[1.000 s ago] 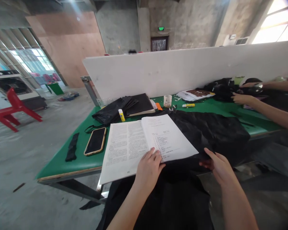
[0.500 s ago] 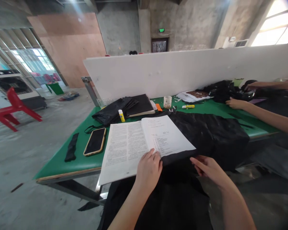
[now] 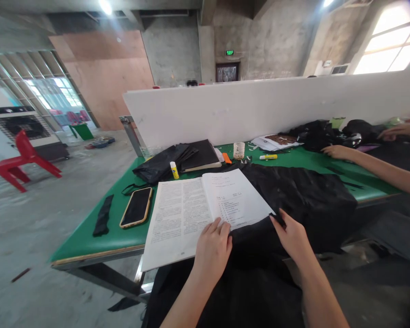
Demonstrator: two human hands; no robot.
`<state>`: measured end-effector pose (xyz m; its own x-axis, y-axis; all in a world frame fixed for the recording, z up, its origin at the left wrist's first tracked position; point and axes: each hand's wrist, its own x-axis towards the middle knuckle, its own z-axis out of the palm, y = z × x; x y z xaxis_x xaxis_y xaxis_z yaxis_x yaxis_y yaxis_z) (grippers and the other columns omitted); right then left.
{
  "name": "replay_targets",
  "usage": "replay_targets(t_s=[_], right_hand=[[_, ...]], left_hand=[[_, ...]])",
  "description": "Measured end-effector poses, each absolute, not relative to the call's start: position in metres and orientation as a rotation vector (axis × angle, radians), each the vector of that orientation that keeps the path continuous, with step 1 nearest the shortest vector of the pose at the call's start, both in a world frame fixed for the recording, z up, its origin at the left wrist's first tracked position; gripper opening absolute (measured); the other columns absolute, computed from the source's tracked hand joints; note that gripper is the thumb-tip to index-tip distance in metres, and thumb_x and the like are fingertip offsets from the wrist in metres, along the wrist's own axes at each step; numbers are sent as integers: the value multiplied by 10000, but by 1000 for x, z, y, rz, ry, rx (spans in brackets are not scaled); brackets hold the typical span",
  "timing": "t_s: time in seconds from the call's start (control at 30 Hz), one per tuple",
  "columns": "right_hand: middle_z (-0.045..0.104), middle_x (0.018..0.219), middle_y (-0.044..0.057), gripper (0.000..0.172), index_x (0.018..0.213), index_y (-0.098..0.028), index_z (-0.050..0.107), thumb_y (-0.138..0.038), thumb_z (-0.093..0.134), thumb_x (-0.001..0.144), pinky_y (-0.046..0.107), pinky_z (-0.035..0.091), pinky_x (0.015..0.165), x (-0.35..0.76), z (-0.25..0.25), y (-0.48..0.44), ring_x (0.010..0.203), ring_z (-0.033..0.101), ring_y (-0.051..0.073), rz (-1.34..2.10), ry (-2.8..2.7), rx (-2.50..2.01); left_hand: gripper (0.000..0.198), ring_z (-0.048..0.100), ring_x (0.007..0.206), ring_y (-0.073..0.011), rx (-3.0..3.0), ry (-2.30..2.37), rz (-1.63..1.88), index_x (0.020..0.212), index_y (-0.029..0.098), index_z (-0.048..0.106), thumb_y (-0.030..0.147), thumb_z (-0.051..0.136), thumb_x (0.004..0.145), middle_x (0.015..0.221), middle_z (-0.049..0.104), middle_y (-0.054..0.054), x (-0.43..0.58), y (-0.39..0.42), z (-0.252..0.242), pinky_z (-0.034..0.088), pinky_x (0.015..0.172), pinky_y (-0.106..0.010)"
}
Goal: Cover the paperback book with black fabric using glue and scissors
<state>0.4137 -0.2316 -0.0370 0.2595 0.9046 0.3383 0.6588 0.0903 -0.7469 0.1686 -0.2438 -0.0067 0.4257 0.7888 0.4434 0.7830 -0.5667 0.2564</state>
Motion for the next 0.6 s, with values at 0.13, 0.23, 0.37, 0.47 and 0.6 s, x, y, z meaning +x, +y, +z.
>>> replay_targets(t_s=[0.13,0.23,0.37,0.47,0.6], right_hand=[[517,1272,53,449,1109,-242,653,-150,354,788,414,362,1033,416,-39,-236,1159,502,221,199,-1713,-1589],[500,1281,52,463,1086,-249,666,-132,349,770,423,367,1029,415,-40,-239,1169,490,223,192,-1724,-1629],[546,1228,59,426,1170,-232,614,-223,397,804,404,462,928,409,-38,-237,1047,567,225,312,-1578,-1587],[582,1183,87,574,1343,-201,435,-380,507,803,347,543,720,398,-30,-232,837,629,212,457,-1273,-1568],[586,1179,115,800,1417,-154,262,-459,595,756,347,515,801,373,-7,-224,962,607,235,571,-1148,-1402]], left_hand=[[233,538,1150,-284,2663,1435,823,1057,187,537,139,458,844,1046,673,-107,168,-244,-6,490,892,-484],[243,537,1151,-283,2665,1429,820,1074,182,540,150,448,851,1048,675,-110,168,-244,-5,484,899,-490],[229,523,1168,-270,2652,1438,799,1048,175,560,142,445,853,1074,668,-102,169,-244,-5,476,923,-468],[232,509,1183,-260,2640,1428,820,1046,172,562,132,435,856,1111,655,-92,169,-244,-7,453,955,-463],[273,480,1207,-261,2540,1400,903,1123,184,520,155,435,865,1127,639,-83,166,-248,-7,432,973,-474]])
